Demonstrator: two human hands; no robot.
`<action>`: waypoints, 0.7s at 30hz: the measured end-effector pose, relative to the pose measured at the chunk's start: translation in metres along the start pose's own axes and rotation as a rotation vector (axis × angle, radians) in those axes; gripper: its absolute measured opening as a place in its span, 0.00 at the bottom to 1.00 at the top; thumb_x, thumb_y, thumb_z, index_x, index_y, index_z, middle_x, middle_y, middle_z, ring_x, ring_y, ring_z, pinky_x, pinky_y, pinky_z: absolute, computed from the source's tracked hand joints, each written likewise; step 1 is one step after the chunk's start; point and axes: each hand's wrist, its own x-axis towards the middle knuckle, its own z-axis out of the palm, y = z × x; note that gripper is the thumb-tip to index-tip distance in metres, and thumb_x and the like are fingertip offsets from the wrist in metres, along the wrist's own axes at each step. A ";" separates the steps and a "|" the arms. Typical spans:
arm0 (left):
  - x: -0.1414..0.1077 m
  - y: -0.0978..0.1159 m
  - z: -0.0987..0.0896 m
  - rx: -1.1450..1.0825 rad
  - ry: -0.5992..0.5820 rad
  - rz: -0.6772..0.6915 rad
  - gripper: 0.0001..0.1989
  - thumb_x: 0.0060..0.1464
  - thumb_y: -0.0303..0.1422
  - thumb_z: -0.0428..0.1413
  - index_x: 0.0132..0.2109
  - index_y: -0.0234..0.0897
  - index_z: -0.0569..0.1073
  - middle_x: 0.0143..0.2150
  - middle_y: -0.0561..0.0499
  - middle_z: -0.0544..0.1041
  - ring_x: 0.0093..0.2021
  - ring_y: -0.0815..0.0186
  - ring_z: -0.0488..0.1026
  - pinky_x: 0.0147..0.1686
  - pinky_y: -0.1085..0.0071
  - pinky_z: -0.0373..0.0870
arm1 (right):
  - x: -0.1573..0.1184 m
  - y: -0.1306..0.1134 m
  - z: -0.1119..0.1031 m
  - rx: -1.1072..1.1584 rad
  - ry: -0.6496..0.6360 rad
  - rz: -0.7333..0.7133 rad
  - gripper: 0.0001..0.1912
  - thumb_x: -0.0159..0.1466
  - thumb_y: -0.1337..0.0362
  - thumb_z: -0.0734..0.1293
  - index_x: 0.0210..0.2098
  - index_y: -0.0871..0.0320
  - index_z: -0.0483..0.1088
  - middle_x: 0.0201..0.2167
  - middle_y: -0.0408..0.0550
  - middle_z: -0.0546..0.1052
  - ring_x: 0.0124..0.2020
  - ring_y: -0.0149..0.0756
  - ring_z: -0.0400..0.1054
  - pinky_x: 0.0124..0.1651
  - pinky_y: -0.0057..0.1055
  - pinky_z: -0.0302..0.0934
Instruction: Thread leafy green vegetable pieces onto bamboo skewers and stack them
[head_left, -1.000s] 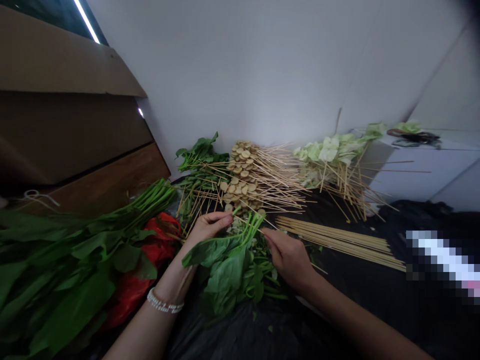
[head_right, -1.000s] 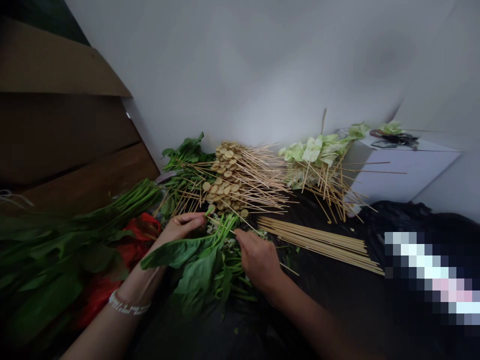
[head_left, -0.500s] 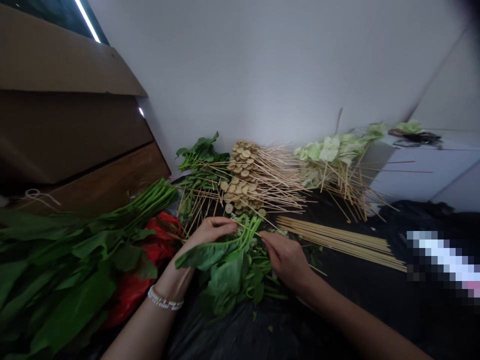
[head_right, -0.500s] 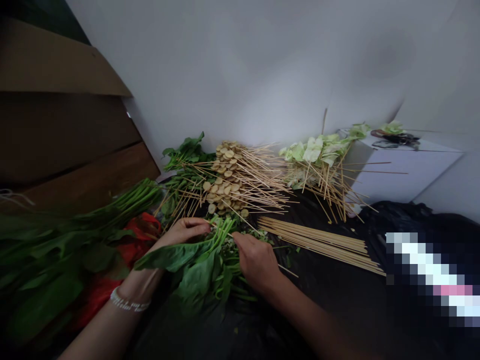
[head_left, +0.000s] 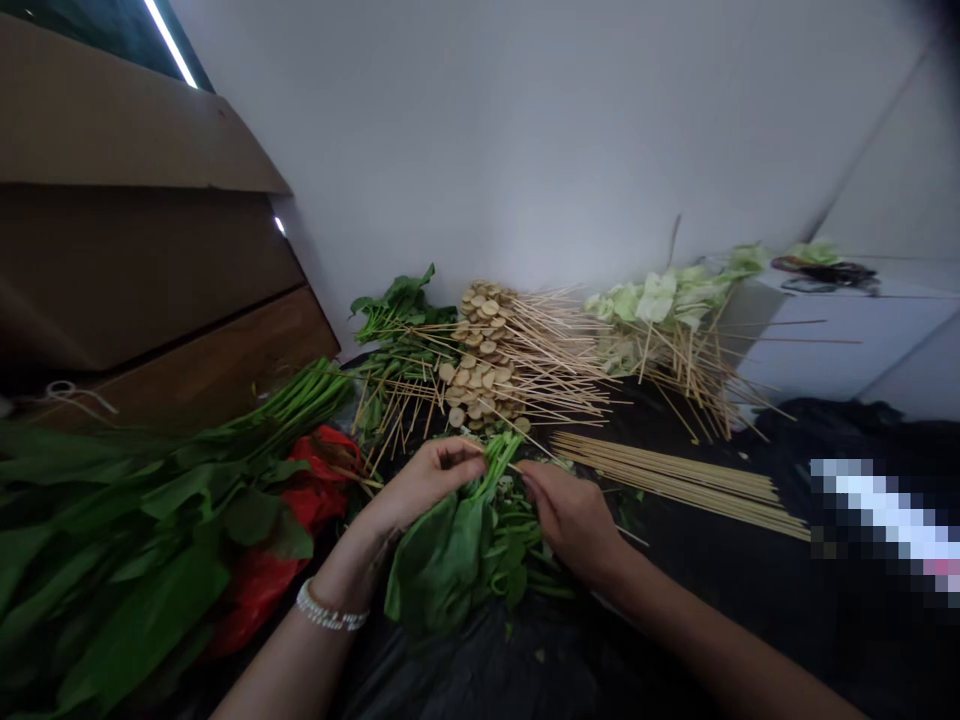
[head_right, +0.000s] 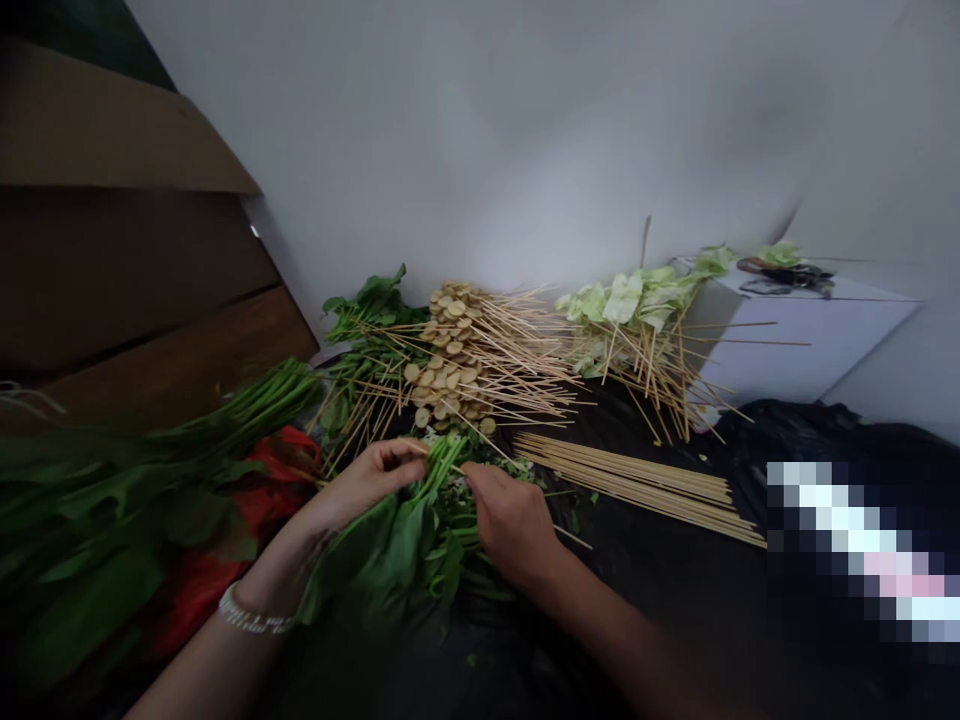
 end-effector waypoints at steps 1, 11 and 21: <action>0.001 0.001 -0.003 -0.033 0.041 0.005 0.21 0.45 0.46 0.64 0.40 0.33 0.79 0.34 0.48 0.80 0.33 0.65 0.74 0.35 0.73 0.67 | 0.002 0.001 -0.003 0.006 0.023 0.027 0.13 0.67 0.70 0.55 0.43 0.59 0.70 0.30 0.47 0.77 0.31 0.34 0.73 0.35 0.28 0.63; 0.010 -0.003 -0.026 -0.099 0.425 0.110 0.24 0.45 0.52 0.61 0.36 0.32 0.79 0.30 0.47 0.79 0.30 0.67 0.73 0.32 0.75 0.67 | 0.020 0.030 -0.036 0.240 0.379 0.478 0.14 0.69 0.54 0.55 0.43 0.57 0.64 0.21 0.39 0.73 0.14 0.27 0.56 0.21 0.24 0.52; 0.005 -0.014 -0.026 0.826 0.045 0.170 0.08 0.52 0.30 0.55 0.36 0.38 0.79 0.37 0.48 0.80 0.39 0.61 0.74 0.44 0.68 0.67 | 0.021 0.032 -0.034 0.323 0.402 0.500 0.16 0.68 0.52 0.56 0.42 0.57 0.65 0.21 0.39 0.73 0.14 0.25 0.54 0.19 0.23 0.50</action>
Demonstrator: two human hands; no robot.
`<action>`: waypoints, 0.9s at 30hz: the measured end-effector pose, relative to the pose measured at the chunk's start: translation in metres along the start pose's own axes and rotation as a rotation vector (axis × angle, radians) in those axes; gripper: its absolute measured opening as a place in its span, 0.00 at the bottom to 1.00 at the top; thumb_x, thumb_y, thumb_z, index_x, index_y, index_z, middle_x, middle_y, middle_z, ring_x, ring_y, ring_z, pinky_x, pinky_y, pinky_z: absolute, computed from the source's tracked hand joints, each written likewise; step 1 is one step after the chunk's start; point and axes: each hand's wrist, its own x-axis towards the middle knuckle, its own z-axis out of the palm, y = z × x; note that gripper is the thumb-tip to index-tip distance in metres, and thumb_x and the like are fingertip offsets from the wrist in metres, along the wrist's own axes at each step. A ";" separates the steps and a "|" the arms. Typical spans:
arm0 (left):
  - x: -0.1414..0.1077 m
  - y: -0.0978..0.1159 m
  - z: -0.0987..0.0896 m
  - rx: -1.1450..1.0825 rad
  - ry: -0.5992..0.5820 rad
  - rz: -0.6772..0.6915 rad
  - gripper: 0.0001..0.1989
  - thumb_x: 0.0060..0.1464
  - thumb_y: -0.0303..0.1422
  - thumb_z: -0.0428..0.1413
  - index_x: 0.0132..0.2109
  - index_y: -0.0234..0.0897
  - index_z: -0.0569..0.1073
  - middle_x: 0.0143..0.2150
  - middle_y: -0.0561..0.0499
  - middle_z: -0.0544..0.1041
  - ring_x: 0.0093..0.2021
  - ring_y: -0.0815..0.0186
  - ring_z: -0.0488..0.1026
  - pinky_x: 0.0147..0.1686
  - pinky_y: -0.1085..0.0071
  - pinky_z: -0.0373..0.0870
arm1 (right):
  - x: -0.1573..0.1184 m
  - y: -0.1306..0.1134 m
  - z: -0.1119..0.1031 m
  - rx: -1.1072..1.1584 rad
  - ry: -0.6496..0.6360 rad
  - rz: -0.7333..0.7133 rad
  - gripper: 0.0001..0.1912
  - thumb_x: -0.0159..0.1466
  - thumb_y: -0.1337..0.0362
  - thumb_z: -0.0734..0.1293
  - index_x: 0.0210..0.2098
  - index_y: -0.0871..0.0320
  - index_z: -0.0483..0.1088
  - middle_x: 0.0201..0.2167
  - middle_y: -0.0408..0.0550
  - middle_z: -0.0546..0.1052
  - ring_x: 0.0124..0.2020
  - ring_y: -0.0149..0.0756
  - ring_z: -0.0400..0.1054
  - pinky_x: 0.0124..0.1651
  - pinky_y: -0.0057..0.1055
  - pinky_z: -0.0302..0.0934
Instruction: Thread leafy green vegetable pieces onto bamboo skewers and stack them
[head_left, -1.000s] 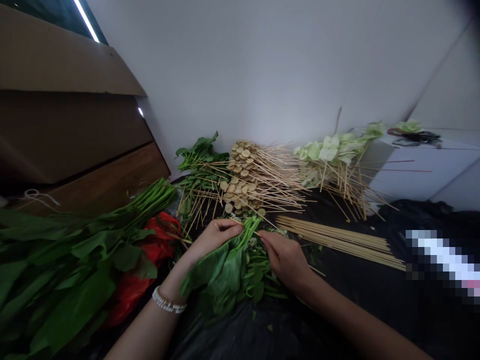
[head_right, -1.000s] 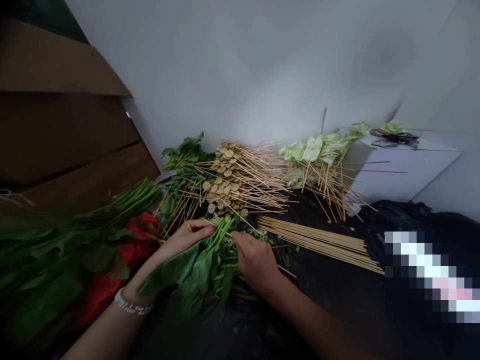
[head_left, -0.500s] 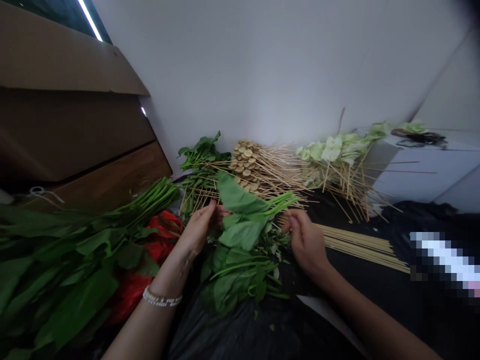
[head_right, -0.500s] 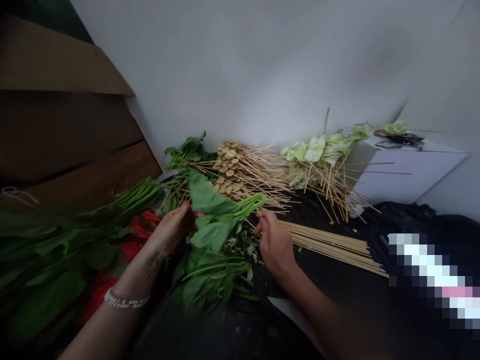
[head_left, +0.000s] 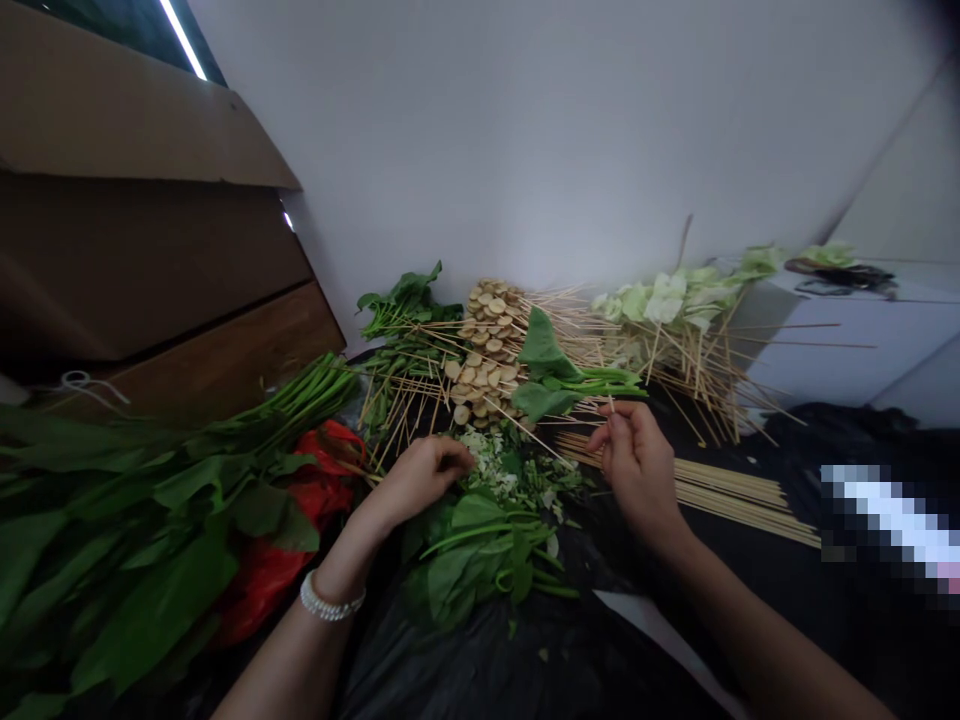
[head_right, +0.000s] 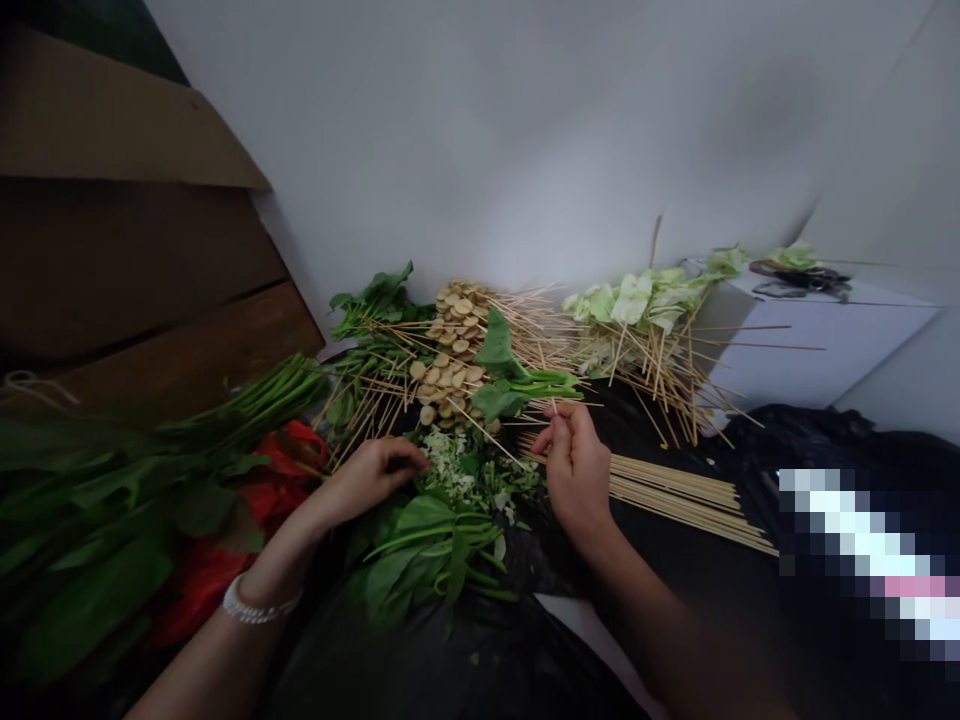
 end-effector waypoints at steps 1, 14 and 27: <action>-0.001 -0.001 0.000 0.121 -0.029 0.027 0.09 0.52 0.27 0.54 0.35 0.39 0.80 0.37 0.49 0.79 0.41 0.61 0.73 0.45 0.67 0.66 | -0.001 -0.001 0.000 0.001 -0.003 -0.003 0.15 0.68 0.52 0.56 0.42 0.57 0.65 0.21 0.39 0.72 0.14 0.25 0.55 0.20 0.23 0.50; 0.000 0.009 0.003 0.136 0.162 0.140 0.07 0.57 0.29 0.53 0.38 0.38 0.76 0.36 0.49 0.78 0.40 0.63 0.73 0.43 0.70 0.66 | -0.007 -0.006 0.004 0.131 -0.096 -0.046 0.12 0.69 0.55 0.56 0.42 0.55 0.63 0.24 0.40 0.72 0.14 0.25 0.54 0.18 0.23 0.49; 0.007 0.010 -0.004 -1.063 0.519 -0.268 0.19 0.37 0.36 0.69 0.39 0.33 0.80 0.30 0.51 0.80 0.28 0.70 0.74 0.30 0.75 0.70 | -0.020 -0.013 0.007 -0.001 -0.359 -0.181 0.11 0.70 0.60 0.54 0.36 0.55 0.64 0.25 0.41 0.71 0.22 0.29 0.62 0.27 0.27 0.56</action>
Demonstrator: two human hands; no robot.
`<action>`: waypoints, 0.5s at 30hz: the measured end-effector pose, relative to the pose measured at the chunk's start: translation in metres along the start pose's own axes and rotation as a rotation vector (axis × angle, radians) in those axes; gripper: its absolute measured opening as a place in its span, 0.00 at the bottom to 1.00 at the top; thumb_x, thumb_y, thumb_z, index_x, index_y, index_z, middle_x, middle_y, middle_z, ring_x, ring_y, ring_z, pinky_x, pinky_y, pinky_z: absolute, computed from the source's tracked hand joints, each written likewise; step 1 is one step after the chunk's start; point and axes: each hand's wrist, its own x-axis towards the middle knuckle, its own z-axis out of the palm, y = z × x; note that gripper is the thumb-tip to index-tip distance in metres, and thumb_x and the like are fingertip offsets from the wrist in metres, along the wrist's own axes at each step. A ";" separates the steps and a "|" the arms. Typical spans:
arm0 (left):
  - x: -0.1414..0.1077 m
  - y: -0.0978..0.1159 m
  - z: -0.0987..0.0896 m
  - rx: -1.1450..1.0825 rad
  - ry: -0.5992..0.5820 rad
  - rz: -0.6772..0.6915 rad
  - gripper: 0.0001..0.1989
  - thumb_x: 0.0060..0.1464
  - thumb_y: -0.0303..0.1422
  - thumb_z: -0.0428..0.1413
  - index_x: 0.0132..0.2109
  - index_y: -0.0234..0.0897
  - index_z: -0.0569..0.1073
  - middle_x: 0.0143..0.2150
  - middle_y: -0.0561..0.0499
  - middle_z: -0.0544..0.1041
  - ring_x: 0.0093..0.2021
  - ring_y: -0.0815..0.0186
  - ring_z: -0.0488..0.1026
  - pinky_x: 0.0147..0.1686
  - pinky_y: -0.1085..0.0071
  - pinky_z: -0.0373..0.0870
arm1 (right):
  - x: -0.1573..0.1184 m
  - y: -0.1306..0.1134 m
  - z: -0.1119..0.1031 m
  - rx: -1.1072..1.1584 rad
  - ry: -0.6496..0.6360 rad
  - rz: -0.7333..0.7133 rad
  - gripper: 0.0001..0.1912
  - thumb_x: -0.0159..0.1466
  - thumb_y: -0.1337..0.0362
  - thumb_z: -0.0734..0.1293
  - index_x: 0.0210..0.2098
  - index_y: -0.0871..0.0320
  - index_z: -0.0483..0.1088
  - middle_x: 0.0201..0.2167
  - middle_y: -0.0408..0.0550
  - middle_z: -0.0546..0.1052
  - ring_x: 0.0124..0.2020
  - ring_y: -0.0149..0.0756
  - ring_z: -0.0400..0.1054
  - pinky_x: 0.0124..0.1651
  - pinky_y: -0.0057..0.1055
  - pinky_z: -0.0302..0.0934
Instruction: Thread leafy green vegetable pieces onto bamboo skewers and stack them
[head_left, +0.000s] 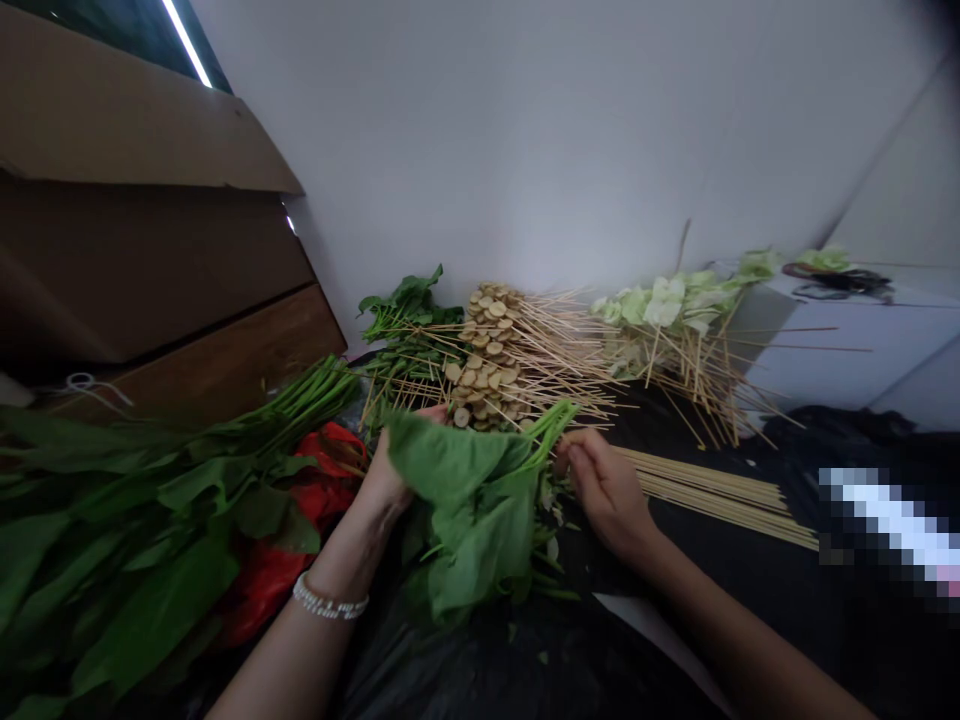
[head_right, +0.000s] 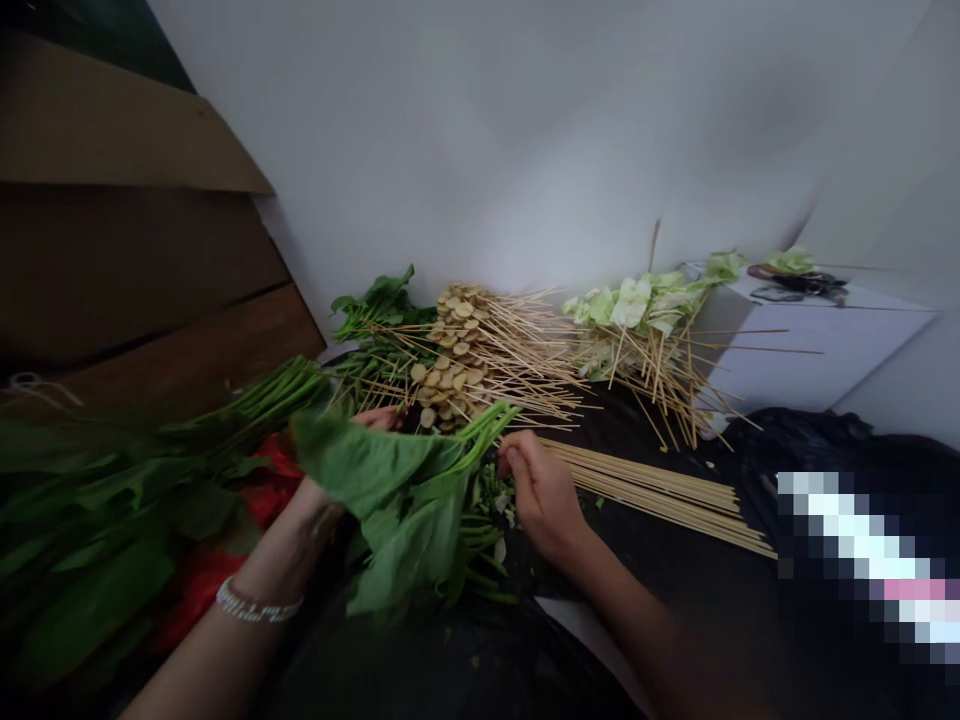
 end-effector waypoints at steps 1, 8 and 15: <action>0.001 0.000 0.000 -0.047 -0.022 -0.069 0.19 0.35 0.33 0.70 0.38 0.33 0.80 0.30 0.51 0.81 0.28 0.70 0.74 0.30 0.76 0.70 | -0.001 -0.002 0.002 -0.047 -0.050 -0.038 0.11 0.70 0.61 0.54 0.35 0.55 0.64 0.25 0.42 0.71 0.24 0.31 0.63 0.30 0.27 0.57; -0.003 0.001 -0.001 -0.067 -0.077 -0.188 0.19 0.35 0.31 0.71 0.39 0.37 0.81 0.34 0.51 0.82 0.33 0.70 0.76 0.37 0.76 0.72 | -0.004 -0.001 0.015 -0.137 -0.228 -0.123 0.11 0.70 0.65 0.53 0.36 0.55 0.65 0.24 0.41 0.69 0.26 0.32 0.64 0.32 0.27 0.56; -0.008 0.003 0.002 0.010 -0.078 -0.191 0.19 0.31 0.33 0.72 0.36 0.36 0.81 0.28 0.51 0.81 0.30 0.70 0.76 0.33 0.76 0.71 | -0.003 0.004 0.017 -0.187 -0.228 -0.127 0.11 0.69 0.66 0.54 0.35 0.55 0.66 0.24 0.42 0.70 0.26 0.31 0.64 0.32 0.26 0.56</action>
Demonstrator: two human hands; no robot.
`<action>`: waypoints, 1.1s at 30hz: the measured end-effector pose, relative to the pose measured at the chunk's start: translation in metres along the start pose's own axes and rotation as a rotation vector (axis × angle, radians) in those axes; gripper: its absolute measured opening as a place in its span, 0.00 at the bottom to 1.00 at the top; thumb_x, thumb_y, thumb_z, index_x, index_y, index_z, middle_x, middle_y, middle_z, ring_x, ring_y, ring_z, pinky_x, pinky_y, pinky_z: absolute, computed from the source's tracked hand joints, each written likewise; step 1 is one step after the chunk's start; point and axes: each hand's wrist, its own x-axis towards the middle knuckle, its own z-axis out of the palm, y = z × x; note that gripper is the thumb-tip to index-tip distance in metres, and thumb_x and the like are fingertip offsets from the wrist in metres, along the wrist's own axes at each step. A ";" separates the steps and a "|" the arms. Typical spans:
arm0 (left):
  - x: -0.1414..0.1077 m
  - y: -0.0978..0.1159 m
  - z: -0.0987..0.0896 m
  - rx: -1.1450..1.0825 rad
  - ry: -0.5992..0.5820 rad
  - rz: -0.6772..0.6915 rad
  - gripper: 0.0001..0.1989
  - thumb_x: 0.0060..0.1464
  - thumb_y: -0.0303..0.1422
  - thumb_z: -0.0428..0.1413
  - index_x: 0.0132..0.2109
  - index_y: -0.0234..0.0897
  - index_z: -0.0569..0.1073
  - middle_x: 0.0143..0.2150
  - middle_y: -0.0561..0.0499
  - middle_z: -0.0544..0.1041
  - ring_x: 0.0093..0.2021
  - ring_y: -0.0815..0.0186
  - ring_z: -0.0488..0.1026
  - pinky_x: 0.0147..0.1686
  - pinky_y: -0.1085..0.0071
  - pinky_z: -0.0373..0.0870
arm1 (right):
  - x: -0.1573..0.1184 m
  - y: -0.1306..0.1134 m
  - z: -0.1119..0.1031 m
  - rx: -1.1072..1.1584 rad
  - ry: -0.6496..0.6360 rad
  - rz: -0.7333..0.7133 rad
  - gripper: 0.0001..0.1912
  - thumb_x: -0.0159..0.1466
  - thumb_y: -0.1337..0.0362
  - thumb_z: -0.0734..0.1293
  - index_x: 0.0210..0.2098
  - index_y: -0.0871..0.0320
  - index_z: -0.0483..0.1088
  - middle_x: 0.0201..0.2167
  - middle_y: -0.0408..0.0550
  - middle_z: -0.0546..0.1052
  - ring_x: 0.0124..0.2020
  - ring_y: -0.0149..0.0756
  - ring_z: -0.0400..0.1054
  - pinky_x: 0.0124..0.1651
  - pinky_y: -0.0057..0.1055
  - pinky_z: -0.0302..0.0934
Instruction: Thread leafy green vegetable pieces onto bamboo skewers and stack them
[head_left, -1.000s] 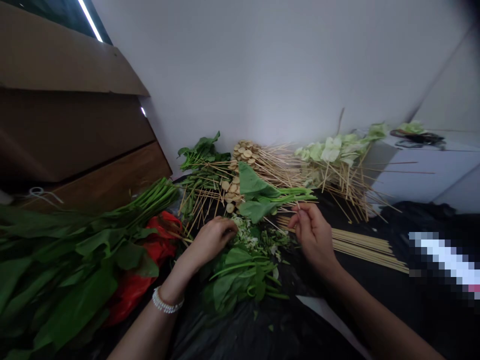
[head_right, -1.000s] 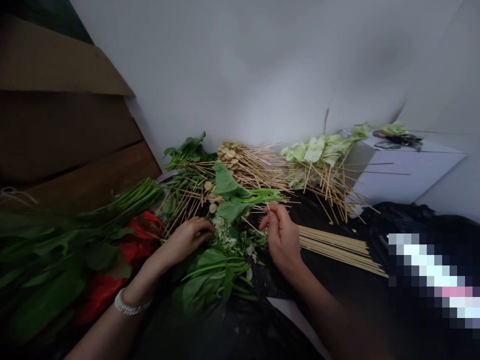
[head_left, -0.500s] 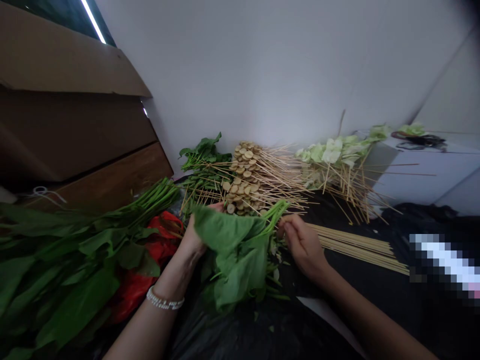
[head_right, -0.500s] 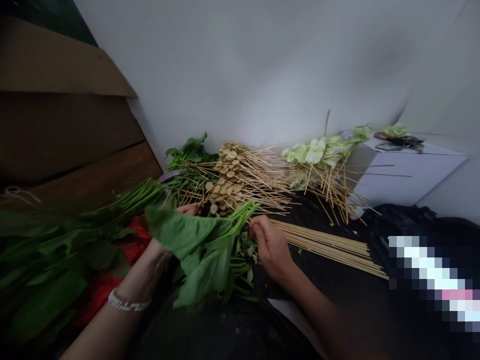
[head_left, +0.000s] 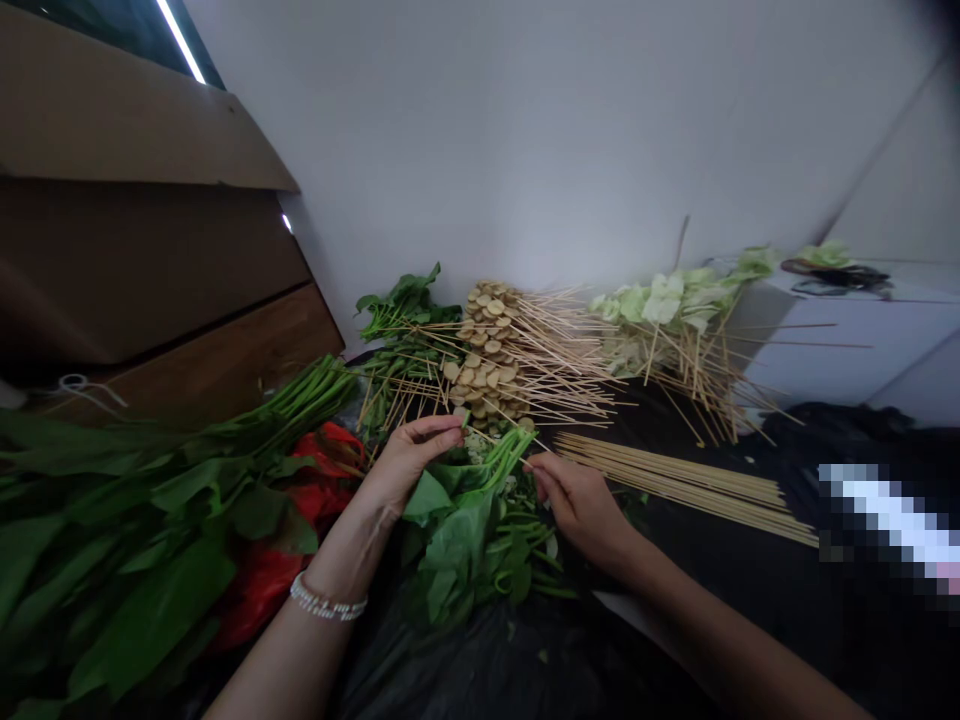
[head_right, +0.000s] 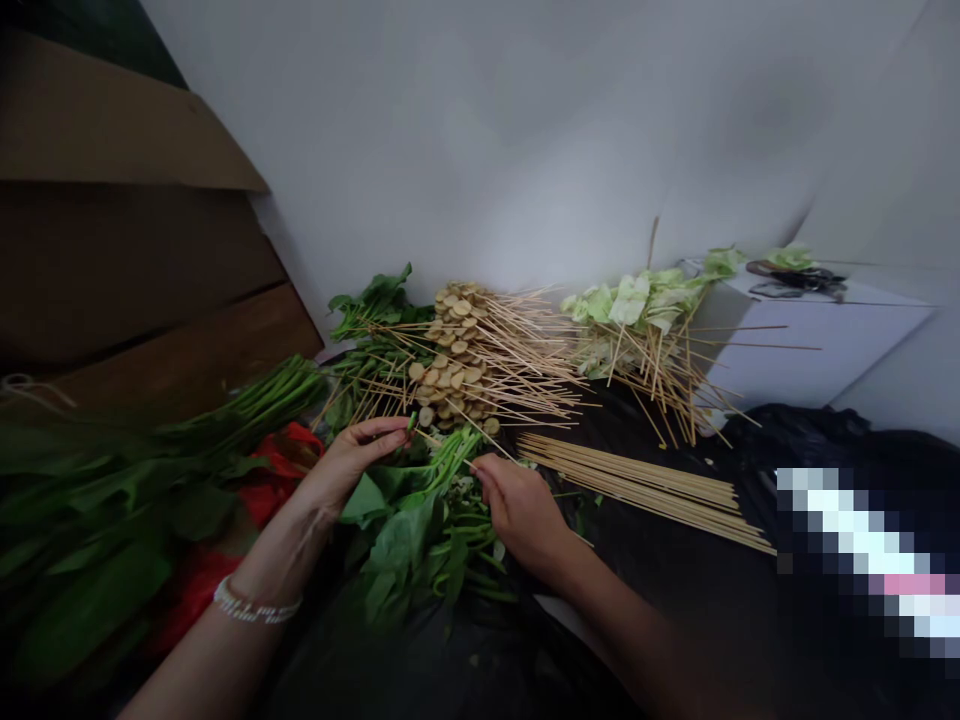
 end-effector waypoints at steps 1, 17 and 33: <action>0.000 0.000 0.001 -0.003 -0.001 -0.001 0.19 0.31 0.33 0.72 0.36 0.36 0.81 0.29 0.51 0.81 0.29 0.70 0.75 0.33 0.76 0.71 | 0.000 0.000 0.000 -0.004 0.001 -0.005 0.11 0.69 0.66 0.54 0.35 0.56 0.66 0.24 0.42 0.70 0.26 0.31 0.64 0.32 0.26 0.56; -0.003 -0.001 0.004 0.065 0.008 0.029 0.19 0.31 0.34 0.72 0.36 0.35 0.81 0.29 0.50 0.81 0.28 0.69 0.75 0.32 0.73 0.71 | 0.000 -0.002 0.000 -0.052 0.002 -0.016 0.12 0.70 0.66 0.54 0.37 0.56 0.68 0.26 0.44 0.74 0.26 0.32 0.67 0.32 0.27 0.58; -0.004 0.000 0.003 0.168 -0.027 0.042 0.20 0.32 0.35 0.72 0.37 0.36 0.81 0.28 0.50 0.81 0.26 0.68 0.75 0.30 0.73 0.71 | -0.002 -0.003 0.003 -0.083 0.018 -0.059 0.12 0.68 0.68 0.55 0.38 0.57 0.69 0.28 0.46 0.75 0.28 0.34 0.68 0.33 0.28 0.60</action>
